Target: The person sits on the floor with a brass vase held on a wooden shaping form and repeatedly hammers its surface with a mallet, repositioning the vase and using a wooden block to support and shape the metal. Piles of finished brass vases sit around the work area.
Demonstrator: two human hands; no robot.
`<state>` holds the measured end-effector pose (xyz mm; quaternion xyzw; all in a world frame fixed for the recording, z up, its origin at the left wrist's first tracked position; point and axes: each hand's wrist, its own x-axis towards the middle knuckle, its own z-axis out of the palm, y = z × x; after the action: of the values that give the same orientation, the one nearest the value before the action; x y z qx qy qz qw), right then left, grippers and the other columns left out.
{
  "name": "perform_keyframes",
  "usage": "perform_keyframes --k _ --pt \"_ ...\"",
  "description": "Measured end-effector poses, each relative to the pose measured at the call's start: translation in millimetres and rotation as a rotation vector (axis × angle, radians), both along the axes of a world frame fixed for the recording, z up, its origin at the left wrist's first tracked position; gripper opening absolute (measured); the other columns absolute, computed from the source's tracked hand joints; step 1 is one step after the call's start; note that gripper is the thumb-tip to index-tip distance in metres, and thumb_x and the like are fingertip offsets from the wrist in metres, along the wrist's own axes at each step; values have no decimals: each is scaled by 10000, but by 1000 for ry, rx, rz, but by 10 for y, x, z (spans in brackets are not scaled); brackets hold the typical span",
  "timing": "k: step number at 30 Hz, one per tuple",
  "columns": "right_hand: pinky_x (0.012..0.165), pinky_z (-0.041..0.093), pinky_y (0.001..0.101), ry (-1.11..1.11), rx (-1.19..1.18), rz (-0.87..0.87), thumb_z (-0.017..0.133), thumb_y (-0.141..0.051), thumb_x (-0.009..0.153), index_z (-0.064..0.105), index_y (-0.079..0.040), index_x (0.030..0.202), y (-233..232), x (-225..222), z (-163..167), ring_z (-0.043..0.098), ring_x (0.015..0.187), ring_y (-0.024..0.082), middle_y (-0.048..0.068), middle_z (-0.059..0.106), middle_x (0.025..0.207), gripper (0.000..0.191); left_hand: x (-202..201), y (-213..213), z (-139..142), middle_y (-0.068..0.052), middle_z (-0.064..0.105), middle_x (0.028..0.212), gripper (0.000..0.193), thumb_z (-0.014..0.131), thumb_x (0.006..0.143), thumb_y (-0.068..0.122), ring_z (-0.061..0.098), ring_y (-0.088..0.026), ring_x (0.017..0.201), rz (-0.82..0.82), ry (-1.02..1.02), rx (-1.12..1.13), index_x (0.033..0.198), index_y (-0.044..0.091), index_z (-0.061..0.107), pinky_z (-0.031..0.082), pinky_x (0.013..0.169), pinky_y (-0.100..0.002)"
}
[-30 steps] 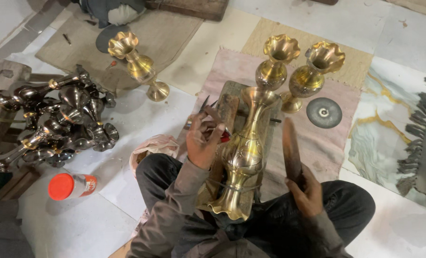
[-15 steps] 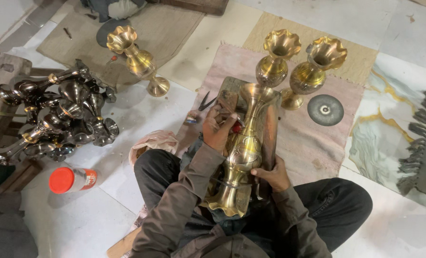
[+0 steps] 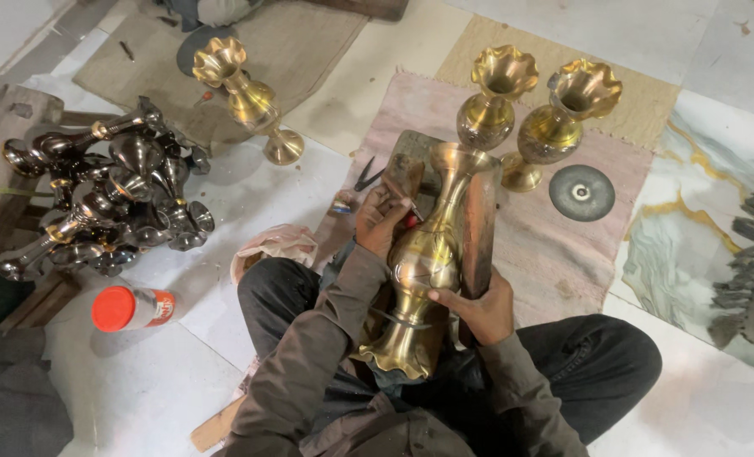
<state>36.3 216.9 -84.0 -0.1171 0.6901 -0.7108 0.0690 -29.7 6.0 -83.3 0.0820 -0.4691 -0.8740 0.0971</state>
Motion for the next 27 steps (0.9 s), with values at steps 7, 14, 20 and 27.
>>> perform_keyframes --k 7,14,20,27 --pt "594 549 359 -412 2 -148 775 -248 819 628 33 1292 364 -13 -273 638 669 180 77 741 960 569 -106 -229 127 -90 667 1026 444 746 922 34 695 -176 926 -150 151 -228 1315 -6 542 622 796 -319" --pt "680 551 339 -343 -185 -217 666 -202 934 412 -41 1516 939 152 -14 644 870 181 94 623 1106 655 -144 -178 558 -104 692 1129 540 780 898 130 728 -186 953 -663 184 -636 1379 42 551 673 853 -374" --pt "768 523 295 -191 114 -145 642 -125 935 342 -65 1603 846 498 -39 616 911 140 98 636 1192 735 -359 131 738 -129 717 1209 622 822 868 122 751 -206 974 -941 357 -949 1442 99 582 635 891 -374" --pt "802 534 319 30 446 -88 722 -97 860 482 -31 1493 904 688 -253 653 920 174 112 658 1080 681 -559 338 946 -98 783 977 608 766 864 92 767 -163 865 -1239 177 -1189 1431 212 581 629 791 -340"
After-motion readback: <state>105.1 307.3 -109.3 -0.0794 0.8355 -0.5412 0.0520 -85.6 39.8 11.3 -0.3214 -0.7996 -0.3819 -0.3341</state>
